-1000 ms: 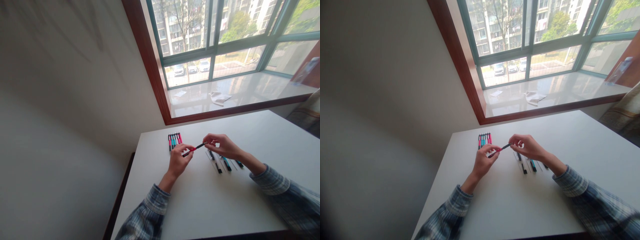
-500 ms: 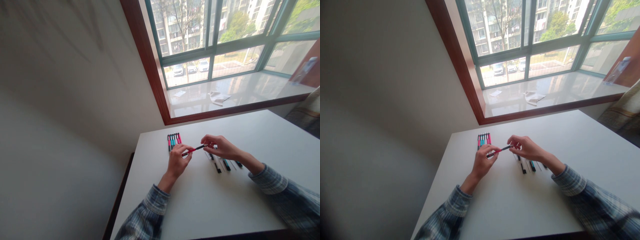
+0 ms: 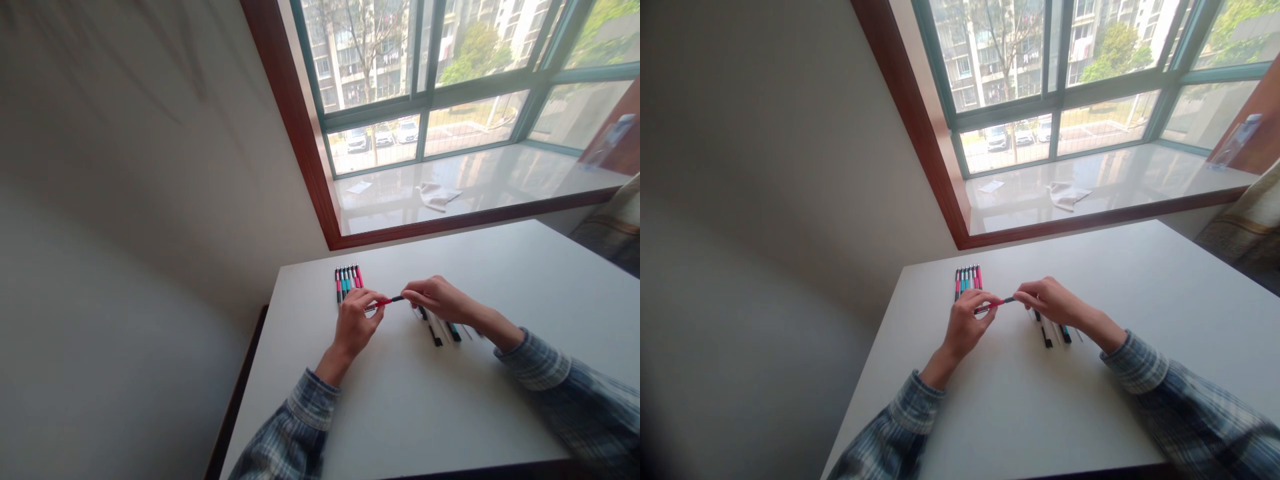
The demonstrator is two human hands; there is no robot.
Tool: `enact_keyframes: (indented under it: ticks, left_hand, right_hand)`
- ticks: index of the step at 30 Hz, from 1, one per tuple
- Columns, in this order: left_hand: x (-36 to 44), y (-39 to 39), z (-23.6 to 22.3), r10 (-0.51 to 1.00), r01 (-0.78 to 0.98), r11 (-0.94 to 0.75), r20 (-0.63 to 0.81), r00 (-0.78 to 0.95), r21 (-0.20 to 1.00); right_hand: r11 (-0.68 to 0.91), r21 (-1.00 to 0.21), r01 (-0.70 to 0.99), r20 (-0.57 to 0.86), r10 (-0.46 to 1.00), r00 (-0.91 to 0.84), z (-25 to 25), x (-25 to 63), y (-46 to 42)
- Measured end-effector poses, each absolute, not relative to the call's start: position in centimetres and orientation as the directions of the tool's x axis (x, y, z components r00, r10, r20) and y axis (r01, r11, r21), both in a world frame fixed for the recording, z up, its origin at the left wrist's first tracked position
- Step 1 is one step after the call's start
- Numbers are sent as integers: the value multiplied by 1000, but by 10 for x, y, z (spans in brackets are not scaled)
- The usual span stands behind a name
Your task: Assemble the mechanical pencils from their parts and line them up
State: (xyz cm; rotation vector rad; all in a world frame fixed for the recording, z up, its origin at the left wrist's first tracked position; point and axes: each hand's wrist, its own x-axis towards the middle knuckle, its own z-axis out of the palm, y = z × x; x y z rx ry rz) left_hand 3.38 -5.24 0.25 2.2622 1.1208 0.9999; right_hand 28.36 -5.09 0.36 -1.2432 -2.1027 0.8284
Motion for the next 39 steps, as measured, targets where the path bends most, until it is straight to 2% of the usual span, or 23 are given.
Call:
enact_keyframes:
  ticks: [3, 7, 13, 22, 29, 35, 39]
  left_hand:
    - [34, -52, 2, 820, 508, -571, 411, 398, 645]
    - [33, -52, 1, 833, 507, -552, 412, 370, 662]
    - [34, -51, 0, 816, 489, -575, 418, 398, 656]
    - [33, -50, -4, 837, 545, -547, 399, 375, 635]
    - [34, -52, -1, 835, 575, -551, 393, 386, 605]
    - [34, -51, -4, 849, 581, -528, 398, 348, 619]
    - [34, -51, -4, 843, 585, -538, 394, 366, 607]
  right_hand:
    - [393, -762, 515, 202, 900, -387, 3, 286, -50]
    - [445, -733, 515, 270, 885, -380, 4, 286, -50]
    - [464, -692, 553, 224, 866, -447, 6, 285, -52]
    - [499, -711, 495, 327, 858, -395, 5, 284, -52]
    - [481, -645, 594, 287, 872, -395, 4, 284, -52]
    - [512, -656, 555, 338, 856, -391, 6, 284, -52]
    - [504, -643, 577, 289, 857, -427, 6, 284, -52]
